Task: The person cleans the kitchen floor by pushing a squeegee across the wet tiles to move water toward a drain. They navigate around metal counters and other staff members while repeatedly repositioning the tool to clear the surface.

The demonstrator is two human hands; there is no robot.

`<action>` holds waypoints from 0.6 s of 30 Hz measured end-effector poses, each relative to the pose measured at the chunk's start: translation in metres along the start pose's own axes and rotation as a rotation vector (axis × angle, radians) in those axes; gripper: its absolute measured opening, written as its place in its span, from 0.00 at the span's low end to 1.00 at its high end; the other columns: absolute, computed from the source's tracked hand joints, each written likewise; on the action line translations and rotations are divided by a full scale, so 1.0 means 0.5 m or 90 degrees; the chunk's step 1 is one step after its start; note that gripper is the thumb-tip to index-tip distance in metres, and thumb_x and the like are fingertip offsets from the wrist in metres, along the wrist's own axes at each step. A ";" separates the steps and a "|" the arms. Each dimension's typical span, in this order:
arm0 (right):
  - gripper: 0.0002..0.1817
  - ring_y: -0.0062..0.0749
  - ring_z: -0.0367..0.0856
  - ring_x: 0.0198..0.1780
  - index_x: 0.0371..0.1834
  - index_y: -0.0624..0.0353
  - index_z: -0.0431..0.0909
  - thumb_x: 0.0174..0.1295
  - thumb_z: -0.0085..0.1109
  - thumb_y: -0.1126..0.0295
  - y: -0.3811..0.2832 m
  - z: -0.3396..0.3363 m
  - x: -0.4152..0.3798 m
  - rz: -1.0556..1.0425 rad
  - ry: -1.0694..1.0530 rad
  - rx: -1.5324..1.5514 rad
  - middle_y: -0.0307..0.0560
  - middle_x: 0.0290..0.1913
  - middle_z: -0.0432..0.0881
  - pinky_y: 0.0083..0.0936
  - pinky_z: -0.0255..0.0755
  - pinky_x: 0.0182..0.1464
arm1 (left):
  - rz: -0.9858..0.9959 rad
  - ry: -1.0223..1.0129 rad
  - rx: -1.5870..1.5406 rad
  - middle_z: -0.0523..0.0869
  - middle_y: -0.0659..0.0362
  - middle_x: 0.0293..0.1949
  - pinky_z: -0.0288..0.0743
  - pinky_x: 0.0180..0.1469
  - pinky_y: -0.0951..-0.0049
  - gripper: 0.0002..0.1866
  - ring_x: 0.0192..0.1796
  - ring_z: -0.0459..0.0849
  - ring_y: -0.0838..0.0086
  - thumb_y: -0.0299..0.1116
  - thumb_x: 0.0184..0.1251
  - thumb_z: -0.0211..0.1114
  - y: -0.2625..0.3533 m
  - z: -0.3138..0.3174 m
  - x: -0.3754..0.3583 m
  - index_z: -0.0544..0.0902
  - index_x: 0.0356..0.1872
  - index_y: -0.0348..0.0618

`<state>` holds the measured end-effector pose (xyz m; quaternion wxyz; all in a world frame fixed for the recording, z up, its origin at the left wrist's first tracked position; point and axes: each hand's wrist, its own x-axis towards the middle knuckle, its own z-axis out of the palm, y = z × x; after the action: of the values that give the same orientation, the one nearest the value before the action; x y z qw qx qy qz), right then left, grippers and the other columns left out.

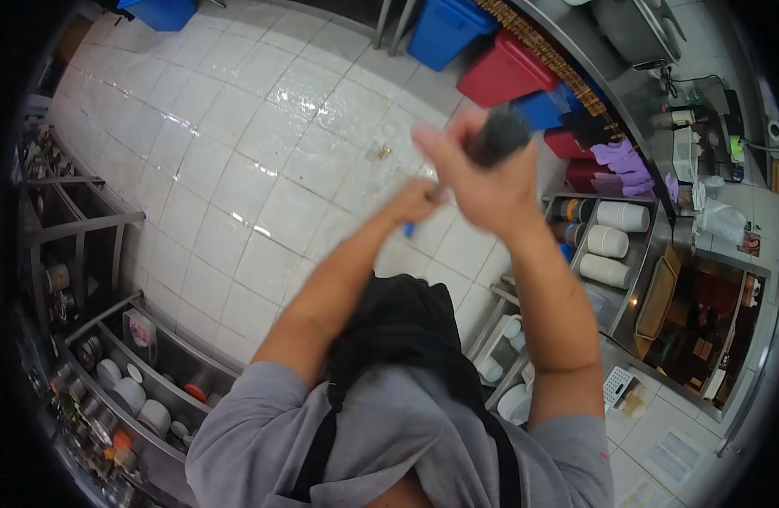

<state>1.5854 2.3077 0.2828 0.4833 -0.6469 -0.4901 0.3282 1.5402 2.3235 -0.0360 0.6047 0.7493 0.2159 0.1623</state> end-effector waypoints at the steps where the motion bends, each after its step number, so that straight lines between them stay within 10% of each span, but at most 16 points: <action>1: 0.18 0.11 0.72 0.22 0.17 0.59 0.74 0.61 0.69 0.66 -0.021 0.009 0.037 -0.020 0.015 0.110 0.33 0.17 0.76 0.15 0.64 0.24 | -0.055 0.025 -0.018 0.85 0.45 0.29 0.75 0.37 0.58 0.15 0.31 0.83 0.53 0.43 0.61 0.67 0.016 -0.077 -0.008 0.85 0.31 0.39; 5: 0.16 0.12 0.73 0.22 0.19 0.59 0.75 0.62 0.66 0.68 -0.035 0.072 0.077 -0.108 0.014 0.219 0.35 0.18 0.78 0.14 0.64 0.24 | -0.106 0.098 0.097 0.84 0.44 0.29 0.74 0.37 0.57 0.11 0.34 0.83 0.49 0.37 0.61 0.66 0.063 -0.294 -0.063 0.83 0.31 0.38; 9: 0.15 0.26 0.69 0.22 0.24 0.60 0.65 0.72 0.50 0.75 0.063 0.089 -0.015 -0.175 -0.041 0.166 0.40 0.18 0.69 0.36 0.74 0.38 | -0.059 0.150 0.277 0.82 0.42 0.29 0.73 0.39 0.53 0.09 0.37 0.81 0.43 0.34 0.59 0.65 -0.029 -0.363 -0.111 0.80 0.28 0.38; 13: 0.12 0.34 0.78 0.33 0.26 0.60 0.68 0.70 0.47 0.80 0.190 0.036 -0.158 -0.037 0.009 0.117 0.42 0.24 0.74 0.51 0.74 0.57 | -0.089 0.178 0.399 0.81 0.44 0.23 0.73 0.35 0.51 0.18 0.32 0.81 0.44 0.40 0.61 0.67 -0.080 -0.312 -0.113 0.77 0.18 0.38; 15: 0.08 0.33 0.81 0.36 0.26 0.62 0.75 0.65 0.54 0.80 0.160 -0.037 -0.202 -0.102 0.057 0.262 0.45 0.27 0.79 0.38 0.76 0.52 | 0.058 0.180 0.339 0.78 0.44 0.20 0.69 0.31 0.52 0.23 0.28 0.78 0.46 0.43 0.61 0.70 -0.006 -0.243 -0.092 0.74 0.15 0.38; 18: 0.08 0.37 0.78 0.31 0.26 0.59 0.73 0.57 0.62 0.70 0.028 -0.182 -0.239 -0.184 0.089 0.201 0.44 0.25 0.77 0.47 0.74 0.50 | 0.017 0.060 0.241 0.80 0.47 0.21 0.72 0.32 0.53 0.21 0.29 0.79 0.47 0.43 0.59 0.71 0.119 -0.088 -0.027 0.77 0.15 0.39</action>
<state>1.6352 2.1658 0.2927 0.6533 -0.5079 -0.4853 0.2825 1.5141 2.3426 0.0319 0.4399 0.8440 0.2609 0.1615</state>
